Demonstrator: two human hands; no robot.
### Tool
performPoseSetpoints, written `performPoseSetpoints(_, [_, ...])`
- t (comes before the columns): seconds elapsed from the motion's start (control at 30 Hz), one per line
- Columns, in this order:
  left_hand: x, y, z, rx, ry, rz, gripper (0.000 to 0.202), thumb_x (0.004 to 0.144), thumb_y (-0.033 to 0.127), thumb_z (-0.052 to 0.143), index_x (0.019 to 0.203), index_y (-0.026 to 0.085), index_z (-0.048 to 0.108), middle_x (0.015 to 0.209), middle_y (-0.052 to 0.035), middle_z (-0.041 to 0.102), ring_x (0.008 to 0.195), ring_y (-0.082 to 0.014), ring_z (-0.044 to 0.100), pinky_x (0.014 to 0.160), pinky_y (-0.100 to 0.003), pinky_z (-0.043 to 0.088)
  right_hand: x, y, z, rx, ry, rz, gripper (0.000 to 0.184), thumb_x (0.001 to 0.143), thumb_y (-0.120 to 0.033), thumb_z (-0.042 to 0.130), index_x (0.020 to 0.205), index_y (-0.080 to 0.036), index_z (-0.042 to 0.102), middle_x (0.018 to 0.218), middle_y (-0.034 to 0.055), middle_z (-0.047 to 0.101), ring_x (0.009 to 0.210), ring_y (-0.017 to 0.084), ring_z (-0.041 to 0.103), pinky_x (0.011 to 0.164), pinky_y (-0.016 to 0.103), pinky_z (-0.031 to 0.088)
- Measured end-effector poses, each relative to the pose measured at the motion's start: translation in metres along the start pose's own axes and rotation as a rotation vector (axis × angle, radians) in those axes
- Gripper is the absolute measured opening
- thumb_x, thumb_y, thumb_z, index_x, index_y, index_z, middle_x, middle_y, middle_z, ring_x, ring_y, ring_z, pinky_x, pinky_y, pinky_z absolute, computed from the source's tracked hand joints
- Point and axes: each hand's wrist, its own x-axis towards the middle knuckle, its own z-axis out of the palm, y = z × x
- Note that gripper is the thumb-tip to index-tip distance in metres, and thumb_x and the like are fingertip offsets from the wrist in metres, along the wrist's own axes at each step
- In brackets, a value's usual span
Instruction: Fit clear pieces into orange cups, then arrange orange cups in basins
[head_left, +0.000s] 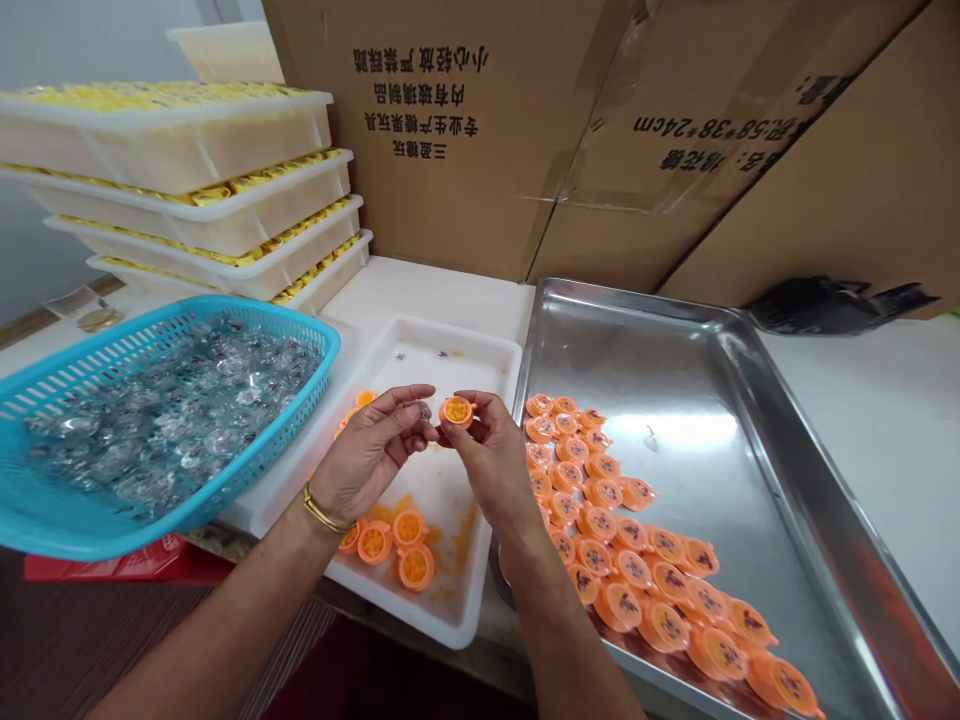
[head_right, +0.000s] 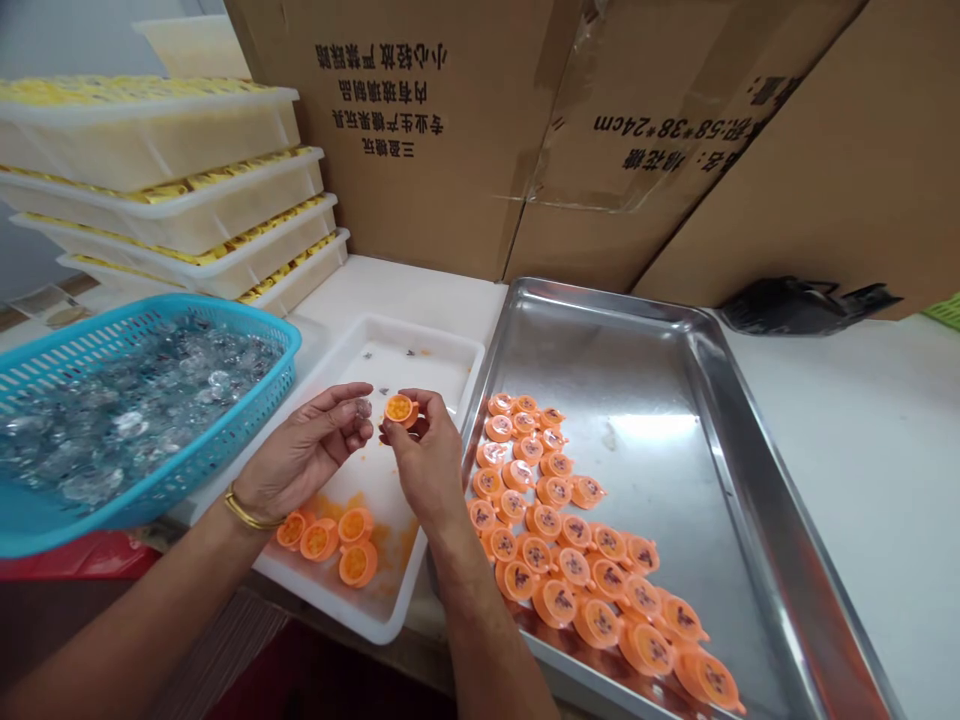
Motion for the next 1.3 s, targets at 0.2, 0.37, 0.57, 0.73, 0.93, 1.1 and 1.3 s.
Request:
performPoseSetpoints(0.2, [0.002, -0.001, -0.001, -0.001, -0.031, 0.013, 0.021, 0.081, 0.017, 0.061, 0.102, 0.018, 0.066, 0.077, -0.0013, 0.061, 0.07, -0.0083, 0.059, 0.062, -0.018, 0.047, 0.001, 0.004, 0.0, -0.026, -0.009, -0.002, 0.026, 0.072, -0.021, 0.062, 0.098, -0.021, 0.054, 0.087, -0.001, 0.062, 0.073, 0.014, 0.064, 0.07, 0.032, 0.057])
performPoseSetpoints(0.37, [0.001, -0.004, 0.0, 0.048, -0.028, 0.019, 0.023, 0.081, 0.02, 0.062, 0.103, 0.018, 0.066, 0.078, -0.0014, 0.062, 0.07, -0.0084, 0.059, 0.064, -0.018, 0.046, 0.001, 0.006, -0.002, -0.095, 0.006, -0.029, 0.026, 0.074, -0.023, 0.061, 0.099, -0.022, 0.054, 0.087, -0.0009, 0.064, 0.072, 0.015, 0.064, 0.07, 0.032, 0.056])
performPoseSetpoints(0.57, [0.003, -0.01, 0.015, 0.471, 0.067, 0.194, 0.022, 0.078, 0.025, 0.064, 0.099, 0.018, 0.069, 0.076, -0.0019, 0.061, 0.063, -0.0096, 0.059, 0.057, -0.021, 0.046, -0.001, 0.008, -0.002, -0.264, 0.048, -0.06, 0.026, 0.076, -0.025, 0.06, 0.102, -0.023, 0.056, 0.084, 0.0003, 0.066, 0.069, 0.016, 0.064, 0.064, 0.03, 0.052])
performPoseSetpoints(0.73, [0.013, -0.014, 0.021, 0.668, 0.157, 0.29, 0.02, 0.074, 0.03, 0.066, 0.09, 0.018, 0.071, 0.088, -0.0027, 0.057, 0.056, -0.0082, 0.058, 0.05, -0.023, 0.048, -0.001, 0.012, -0.001, -0.39, 0.089, -0.134, 0.021, 0.079, -0.025, 0.057, 0.1, -0.022, 0.06, 0.088, 0.0031, 0.067, 0.074, 0.017, 0.064, 0.067, 0.031, 0.052])
performPoseSetpoints(0.93, [0.018, -0.011, 0.02, 0.644, 0.176, 0.222, 0.028, 0.07, 0.031, 0.069, 0.093, 0.014, 0.069, 0.072, -0.002, 0.061, 0.054, -0.01, 0.057, 0.049, -0.022, 0.046, -0.001, 0.013, -0.002, -0.322, 0.062, -0.126, 0.022, 0.078, -0.024, 0.058, 0.101, -0.023, 0.059, 0.091, 0.0028, 0.068, 0.077, 0.017, 0.066, 0.072, 0.032, 0.053])
performPoseSetpoints(1.1, [0.017, -0.009, 0.022, 0.665, 0.198, 0.215, 0.033, 0.068, 0.032, 0.071, 0.095, 0.014, 0.067, 0.063, 0.0009, 0.059, 0.051, -0.0102, 0.056, 0.048, -0.021, 0.044, 0.001, 0.008, -0.001, -0.046, -0.037, -0.017, 0.026, 0.075, -0.024, 0.06, 0.101, -0.021, 0.059, 0.085, 0.0015, 0.068, 0.075, 0.017, 0.066, 0.072, 0.033, 0.055])
performPoseSetpoints(1.3, [0.021, -0.01, 0.015, 0.716, 0.165, 0.221, 0.032, 0.067, 0.036, 0.072, 0.091, 0.016, 0.066, 0.062, 0.0034, 0.055, 0.052, -0.0086, 0.05, 0.048, -0.02, 0.039, 0.003, 0.008, -0.006, 0.137, -0.014, 0.015, 0.028, 0.075, -0.037, 0.066, 0.094, -0.017, 0.063, 0.084, 0.0031, 0.068, 0.075, 0.017, 0.067, 0.075, 0.036, 0.057])
